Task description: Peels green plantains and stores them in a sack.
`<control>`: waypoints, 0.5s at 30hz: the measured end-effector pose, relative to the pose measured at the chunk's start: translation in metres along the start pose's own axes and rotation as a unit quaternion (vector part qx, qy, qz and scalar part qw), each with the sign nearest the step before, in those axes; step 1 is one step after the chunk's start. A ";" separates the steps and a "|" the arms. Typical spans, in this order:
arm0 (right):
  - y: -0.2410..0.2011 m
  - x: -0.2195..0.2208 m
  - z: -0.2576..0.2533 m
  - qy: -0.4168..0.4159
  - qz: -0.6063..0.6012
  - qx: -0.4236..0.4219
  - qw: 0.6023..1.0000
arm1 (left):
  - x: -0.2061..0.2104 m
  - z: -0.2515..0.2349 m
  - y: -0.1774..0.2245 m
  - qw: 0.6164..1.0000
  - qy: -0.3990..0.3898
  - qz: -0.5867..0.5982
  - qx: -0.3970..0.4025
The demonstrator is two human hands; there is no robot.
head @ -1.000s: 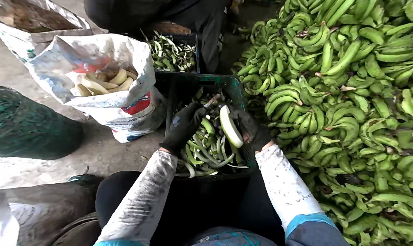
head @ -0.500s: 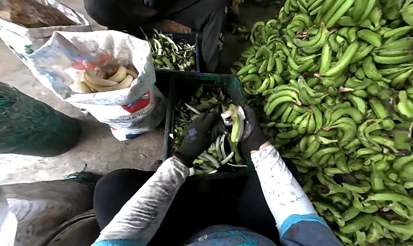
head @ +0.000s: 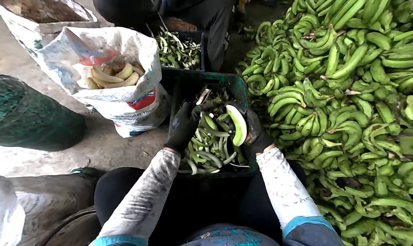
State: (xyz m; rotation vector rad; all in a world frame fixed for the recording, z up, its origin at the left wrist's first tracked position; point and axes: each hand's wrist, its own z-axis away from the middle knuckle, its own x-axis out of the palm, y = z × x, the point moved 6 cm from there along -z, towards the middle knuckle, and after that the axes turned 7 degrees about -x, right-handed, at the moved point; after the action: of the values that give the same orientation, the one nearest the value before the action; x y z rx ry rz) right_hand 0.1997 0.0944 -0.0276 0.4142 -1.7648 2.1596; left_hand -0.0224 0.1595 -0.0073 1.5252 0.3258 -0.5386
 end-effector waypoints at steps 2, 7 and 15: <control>-0.006 -0.003 -0.002 0.025 -0.075 -0.010 0.997 | -0.001 0.007 0.013 0.996 -0.012 -0.012 0.091; -0.008 -0.019 -0.016 -0.031 -0.179 -0.097 0.978 | 0.030 0.037 0.039 0.934 -0.035 -0.135 0.329; -0.002 0.012 -0.012 -0.029 -0.091 -0.036 0.995 | 0.044 0.032 0.033 0.971 -0.047 -0.131 0.193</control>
State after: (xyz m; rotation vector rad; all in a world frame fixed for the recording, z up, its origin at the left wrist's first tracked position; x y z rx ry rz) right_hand 0.1893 0.1068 -0.0235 0.6020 -1.7560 1.9702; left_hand 0.0281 0.1207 -0.0014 1.8350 0.3656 -0.9215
